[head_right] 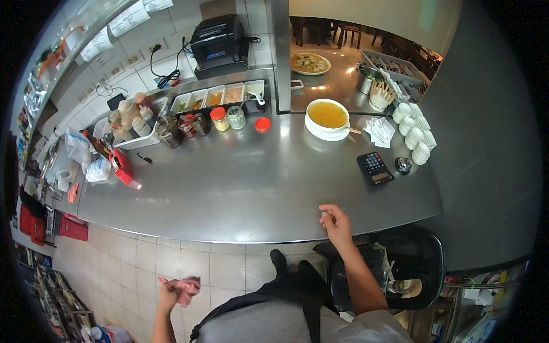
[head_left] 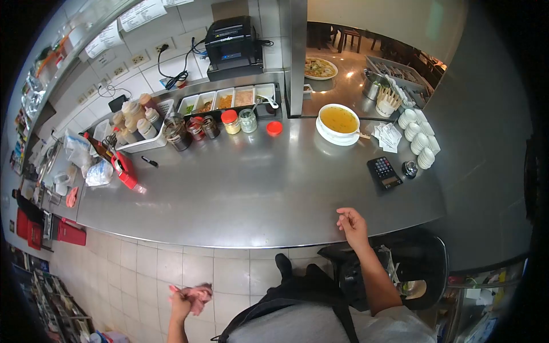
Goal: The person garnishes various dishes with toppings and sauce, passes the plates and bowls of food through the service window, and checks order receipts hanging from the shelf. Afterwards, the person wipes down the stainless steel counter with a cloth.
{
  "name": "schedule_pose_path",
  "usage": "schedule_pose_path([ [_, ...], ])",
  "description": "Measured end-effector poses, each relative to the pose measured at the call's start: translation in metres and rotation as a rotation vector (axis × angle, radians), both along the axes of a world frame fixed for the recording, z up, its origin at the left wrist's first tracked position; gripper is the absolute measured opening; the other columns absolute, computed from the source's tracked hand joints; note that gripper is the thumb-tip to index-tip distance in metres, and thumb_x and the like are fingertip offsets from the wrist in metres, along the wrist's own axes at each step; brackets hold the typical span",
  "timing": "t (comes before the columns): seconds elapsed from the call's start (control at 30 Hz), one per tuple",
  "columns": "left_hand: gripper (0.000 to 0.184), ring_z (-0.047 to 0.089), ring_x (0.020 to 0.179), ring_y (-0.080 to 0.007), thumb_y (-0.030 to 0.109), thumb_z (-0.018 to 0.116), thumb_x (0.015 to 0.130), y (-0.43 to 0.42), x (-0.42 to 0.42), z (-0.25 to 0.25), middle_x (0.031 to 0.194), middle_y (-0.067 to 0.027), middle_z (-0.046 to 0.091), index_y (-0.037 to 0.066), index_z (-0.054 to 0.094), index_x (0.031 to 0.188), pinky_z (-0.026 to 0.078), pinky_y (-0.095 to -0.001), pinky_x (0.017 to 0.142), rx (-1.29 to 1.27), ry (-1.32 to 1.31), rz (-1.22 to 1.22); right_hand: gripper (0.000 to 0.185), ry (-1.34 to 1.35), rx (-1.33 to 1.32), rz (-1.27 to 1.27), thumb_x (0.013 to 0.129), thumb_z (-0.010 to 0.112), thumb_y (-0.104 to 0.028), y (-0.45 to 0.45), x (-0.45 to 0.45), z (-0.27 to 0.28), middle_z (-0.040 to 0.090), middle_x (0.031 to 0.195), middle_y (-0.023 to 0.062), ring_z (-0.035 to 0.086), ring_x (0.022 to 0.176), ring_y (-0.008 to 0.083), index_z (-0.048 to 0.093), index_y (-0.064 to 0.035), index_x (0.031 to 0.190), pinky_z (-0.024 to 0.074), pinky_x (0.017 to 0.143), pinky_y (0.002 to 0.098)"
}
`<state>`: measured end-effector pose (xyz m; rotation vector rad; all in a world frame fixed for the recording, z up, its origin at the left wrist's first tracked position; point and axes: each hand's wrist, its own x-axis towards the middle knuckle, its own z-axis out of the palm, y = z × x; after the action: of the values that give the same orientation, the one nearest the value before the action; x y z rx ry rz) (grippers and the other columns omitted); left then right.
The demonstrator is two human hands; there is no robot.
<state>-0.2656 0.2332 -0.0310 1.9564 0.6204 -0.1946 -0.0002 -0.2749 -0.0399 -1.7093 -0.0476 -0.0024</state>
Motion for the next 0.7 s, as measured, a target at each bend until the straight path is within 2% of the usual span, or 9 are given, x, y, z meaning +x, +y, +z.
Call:
schedule_pose_path([
  [0.07, 0.004, 0.06, 0.074, -0.0103, -0.003, 0.068, 0.078, -0.007, 0.004, 0.034, 0.079, -0.0061, 0.069, -0.004, 0.067, 0.081, 0.049, -0.0254, 0.068, 0.115, -0.097, 0.096, 0.015, -0.042, -0.139, 0.005, 0.093, 0.054, -0.004, -0.001, -0.004, 0.007, 0.058, 0.077, 0.0018, 0.057, 0.072, 0.0097, 0.061, -0.0029, 0.106, 0.0476, 0.067, 0.0245],
  [0.1, 0.007, 0.061, 0.076, -0.0106, -0.002, 0.071, 0.077, -0.023, 0.017, 0.058, 0.079, -0.0072, 0.068, -0.004, 0.065, 0.081, 0.05, -0.0252, 0.07, 0.025, -0.142, 0.218, 0.015, -0.066, -0.207, 0.003, 0.092, 0.054, -0.003, -0.002, -0.003, 0.011, 0.059, 0.08, 0.0028, 0.059, 0.074, 0.011, 0.062, -0.0028, 0.106, 0.0485, 0.07, 0.0257],
  [0.2, 0.014, 0.062, 0.078, -0.0117, -0.003, 0.071, 0.077, -0.057, 0.058, 0.102, 0.084, -0.0081, 0.068, -0.005, 0.065, 0.09, 0.05, -0.0254, 0.071, -0.025, -0.226, 0.155, 0.015, -0.446, -0.558, -0.041, 0.089, 0.057, -0.003, -0.012, 0.008, 0.027, 0.066, 0.082, 0.0058, 0.06, 0.07, 0.0175, 0.065, -0.005, 0.102, 0.048, 0.067, 0.0296],
  [0.33, 0.02, 0.063, 0.083, -0.013, -0.002, 0.069, 0.079, -0.125, 0.133, 0.121, 0.09, -0.0081, 0.068, -0.003, 0.065, 0.099, 0.05, -0.0256, 0.075, -0.188, -0.328, 0.065, 0.016, -0.332, -0.493, -0.079, 0.087, 0.059, -0.001, -0.033, 0.036, 0.033, 0.066, 0.088, 0.0091, 0.063, 0.081, 0.0219, 0.066, -0.005, 0.101, 0.0488, 0.074, 0.0319],
  [0.4, 0.018, 0.062, 0.089, -0.0134, 0.003, 0.066, 0.084, -0.162, 0.18, 0.112, 0.095, -0.0088, 0.068, -0.002, 0.065, 0.102, 0.049, -0.0249, 0.079, -0.341, -0.338, 0.053, 0.017, -0.264, -0.416, -0.11, 0.087, 0.058, 0.0, -0.041, 0.057, 0.032, 0.066, 0.089, 0.0096, 0.063, 0.082, 0.0214, 0.066, -0.0044, 0.101, 0.049, 0.075, 0.0314],
  [0.47, 0.021, 0.062, 0.094, -0.0157, 0.007, 0.06, 0.09, -0.207, 0.233, 0.101, 0.102, -0.0102, 0.067, -0.002, 0.064, 0.109, 0.049, -0.0261, 0.082, -0.595, -0.228, -0.035, 0.016, -0.292, -0.381, -0.11, 0.087, 0.058, 0.0, -0.048, 0.075, 0.033, 0.065, 0.09, 0.0103, 0.064, 0.082, 0.0214, 0.065, -0.0031, 0.101, 0.0492, 0.076, 0.0308],
  [0.6, 0.034, 0.063, 0.099, -0.0229, 0.009, 0.05, 0.097, -0.311, 0.339, 0.056, 0.114, -0.0129, 0.062, -0.001, 0.05, 0.129, 0.052, -0.0333, 0.087, -1.042, 0.004, -0.187, 0.015, -0.31, -0.338, -0.113, 0.088, 0.057, 0.001, -0.08, 0.102, 0.02, 0.065, 0.09, 0.0102, 0.065, 0.082, 0.0197, 0.065, -0.0009, 0.101, 0.0494, 0.075, 0.0289],
  [0.7, 0.034, 0.059, 0.108, -0.0255, 0.008, 0.044, 0.099, -0.388, 0.42, 0.014, 0.121, -0.0151, 0.056, 0.001, 0.043, 0.132, 0.051, -0.0391, 0.091, -1.278, 0.019, -0.016, 0.015, -0.174, -0.209, -0.169, 0.089, 0.057, 0.0, -0.108, 0.115, 0.006, 0.066, 0.09, 0.0084, 0.064, 0.081, 0.016, 0.064, 0.0005, 0.101, 0.048, 0.075, 0.0263],
])
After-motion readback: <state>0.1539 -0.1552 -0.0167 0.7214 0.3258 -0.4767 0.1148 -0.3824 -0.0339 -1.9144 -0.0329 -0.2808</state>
